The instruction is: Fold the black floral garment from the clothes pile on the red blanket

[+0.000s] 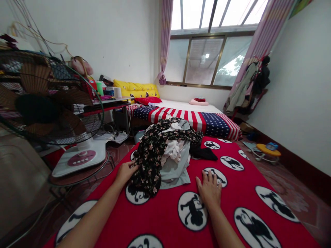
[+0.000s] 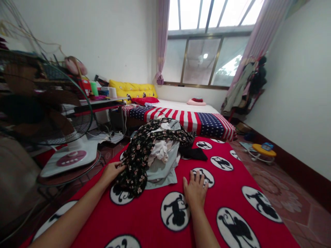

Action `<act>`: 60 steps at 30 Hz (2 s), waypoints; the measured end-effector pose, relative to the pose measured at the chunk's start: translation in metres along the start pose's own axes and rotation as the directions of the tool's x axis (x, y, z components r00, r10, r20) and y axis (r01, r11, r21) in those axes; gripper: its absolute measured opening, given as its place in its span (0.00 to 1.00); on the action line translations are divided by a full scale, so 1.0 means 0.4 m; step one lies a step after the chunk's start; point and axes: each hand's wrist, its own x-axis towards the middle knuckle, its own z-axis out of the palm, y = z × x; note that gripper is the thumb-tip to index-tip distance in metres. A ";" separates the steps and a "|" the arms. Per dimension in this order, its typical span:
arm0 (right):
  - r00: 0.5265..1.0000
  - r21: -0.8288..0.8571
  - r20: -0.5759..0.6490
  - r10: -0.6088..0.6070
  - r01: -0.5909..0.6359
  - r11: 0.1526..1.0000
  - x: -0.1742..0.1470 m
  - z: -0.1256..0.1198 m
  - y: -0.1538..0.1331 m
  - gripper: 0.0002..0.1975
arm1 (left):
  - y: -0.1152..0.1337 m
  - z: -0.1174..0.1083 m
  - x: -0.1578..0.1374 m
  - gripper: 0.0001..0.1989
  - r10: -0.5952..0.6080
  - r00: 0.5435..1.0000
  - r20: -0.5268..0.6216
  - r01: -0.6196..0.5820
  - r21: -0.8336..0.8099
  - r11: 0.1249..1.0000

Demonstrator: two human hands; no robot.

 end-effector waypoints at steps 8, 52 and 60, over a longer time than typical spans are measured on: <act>0.999 0.117 -0.049 -0.012 0.017 0.993 0.006 0.026 0.009 0.27 | 0.277 -0.095 -0.067 0.15 0.326 0.932 -0.159 -0.347 -0.133 0.928; 0.454 0.824 -0.525 0.719 0.062 0.563 -0.138 -0.095 0.255 0.16 | 0.137 0.049 -0.392 0.10 0.499 0.720 0.483 -0.501 -0.136 0.855; 0.950 0.742 -0.313 -0.017 0.256 0.620 -0.139 -0.041 0.112 0.23 | 0.144 0.047 -0.382 0.11 0.399 0.862 0.313 -0.356 -0.187 0.916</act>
